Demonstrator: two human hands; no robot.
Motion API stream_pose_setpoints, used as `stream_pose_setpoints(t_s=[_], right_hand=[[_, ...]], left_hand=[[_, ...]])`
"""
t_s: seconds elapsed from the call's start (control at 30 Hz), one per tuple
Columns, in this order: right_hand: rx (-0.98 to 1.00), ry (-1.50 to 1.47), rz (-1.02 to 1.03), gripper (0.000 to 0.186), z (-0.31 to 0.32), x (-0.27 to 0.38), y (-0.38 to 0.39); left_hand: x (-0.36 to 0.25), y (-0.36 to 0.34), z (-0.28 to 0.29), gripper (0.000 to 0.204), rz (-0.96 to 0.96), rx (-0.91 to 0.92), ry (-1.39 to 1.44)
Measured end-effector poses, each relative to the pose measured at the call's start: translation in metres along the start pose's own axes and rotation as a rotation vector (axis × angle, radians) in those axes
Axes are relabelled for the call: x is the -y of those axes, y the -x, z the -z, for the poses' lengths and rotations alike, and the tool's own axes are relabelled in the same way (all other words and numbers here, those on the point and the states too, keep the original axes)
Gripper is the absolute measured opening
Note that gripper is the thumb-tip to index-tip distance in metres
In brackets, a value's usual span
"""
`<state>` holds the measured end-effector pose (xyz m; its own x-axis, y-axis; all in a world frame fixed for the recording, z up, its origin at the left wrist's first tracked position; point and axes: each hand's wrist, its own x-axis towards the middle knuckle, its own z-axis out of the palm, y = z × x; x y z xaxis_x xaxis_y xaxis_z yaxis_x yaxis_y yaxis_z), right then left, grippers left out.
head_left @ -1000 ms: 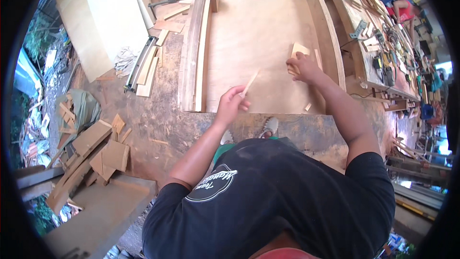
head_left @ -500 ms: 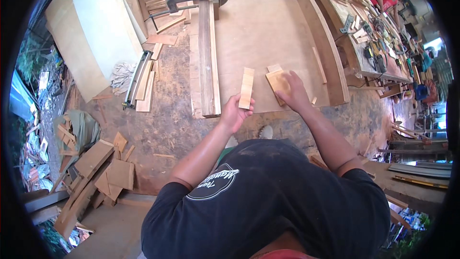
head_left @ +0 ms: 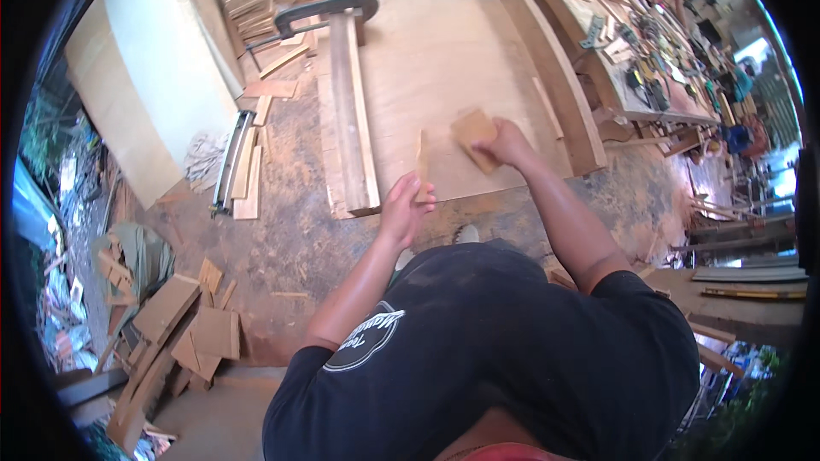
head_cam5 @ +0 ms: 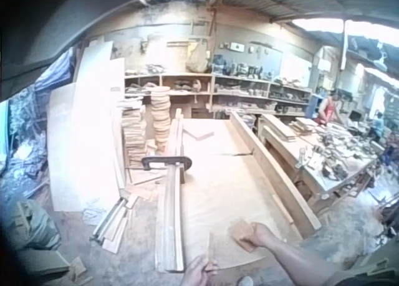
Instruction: The person carries a wooden board to a table saw, cuts it into small blocks using a crosscut sled on the table saw, and stacks the cut wooden blocks on the sled by hand.
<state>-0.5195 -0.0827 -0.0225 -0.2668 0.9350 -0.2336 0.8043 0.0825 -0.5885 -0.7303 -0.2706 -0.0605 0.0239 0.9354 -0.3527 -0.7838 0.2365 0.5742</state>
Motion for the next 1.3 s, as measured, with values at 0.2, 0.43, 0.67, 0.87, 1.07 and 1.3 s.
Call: stream_pose_setpoints(t_s=[0.2,0.43,0.67,0.87,1.07,1.3], right_hand=[[-0.291,0.354,-0.182,0.043,0.092,-0.069,-0.058],[-0.007,0.534,-0.086,0.044,0.091,-0.097,-0.091],[0.189,0.208,0.138,0.044,0.057,-0.071,-0.030],[0.438,-0.634,0.158,0.055,0.033,0.014,0.027],[0.853,-0.868,0.275,0.066,0.037,0.100,0.049],[1.133,-0.597,0.303,0.075,-0.030,0.166,0.081]], left_hand=[[0.004,-0.007,-0.002,0.044,-0.063,-0.026,-0.356],[0.004,-0.003,-0.007,0.043,-0.032,0.047,-0.457],[0.011,0.024,0.007,0.039,-0.004,0.204,-0.491],[-0.013,0.071,0.022,0.039,0.035,0.311,-0.618],[-0.034,0.125,0.076,0.034,0.146,0.222,-0.986],[0.060,0.137,0.210,0.052,0.129,-0.238,-1.382]])
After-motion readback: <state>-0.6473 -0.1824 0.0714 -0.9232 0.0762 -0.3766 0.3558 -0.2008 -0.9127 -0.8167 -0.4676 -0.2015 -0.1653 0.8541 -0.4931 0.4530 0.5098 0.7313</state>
